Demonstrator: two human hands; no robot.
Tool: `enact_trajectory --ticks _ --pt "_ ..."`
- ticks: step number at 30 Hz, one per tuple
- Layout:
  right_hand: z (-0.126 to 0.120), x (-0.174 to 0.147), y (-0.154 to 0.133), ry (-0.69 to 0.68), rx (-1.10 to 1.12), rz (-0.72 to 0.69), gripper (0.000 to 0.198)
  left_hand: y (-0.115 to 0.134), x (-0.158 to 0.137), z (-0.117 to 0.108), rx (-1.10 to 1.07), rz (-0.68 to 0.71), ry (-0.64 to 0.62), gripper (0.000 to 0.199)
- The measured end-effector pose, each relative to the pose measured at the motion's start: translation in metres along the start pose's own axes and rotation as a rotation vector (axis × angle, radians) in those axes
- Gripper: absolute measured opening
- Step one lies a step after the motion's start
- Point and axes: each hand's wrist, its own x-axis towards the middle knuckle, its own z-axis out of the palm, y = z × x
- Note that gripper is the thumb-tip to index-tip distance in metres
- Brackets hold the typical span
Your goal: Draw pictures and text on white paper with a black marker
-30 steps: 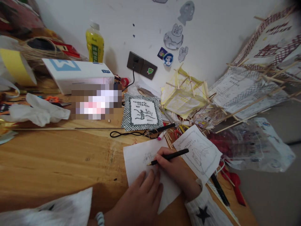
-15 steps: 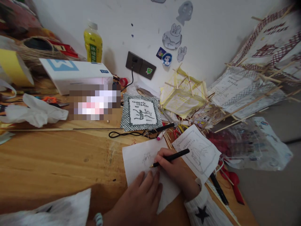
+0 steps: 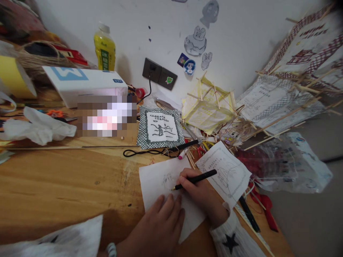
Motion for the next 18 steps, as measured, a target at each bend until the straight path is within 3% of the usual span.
enact_trajectory --ticks 8,18 --pt "-0.0008 -0.0004 -0.0019 0.046 0.011 0.01 0.025 0.0005 -0.0006 -0.0009 -0.049 0.008 -0.063 0.038" --pt "-0.0027 -0.0005 -0.0034 0.039 -0.001 0.03 0.025 0.0003 0.0009 -0.0013 -0.031 0.005 0.006 0.038"
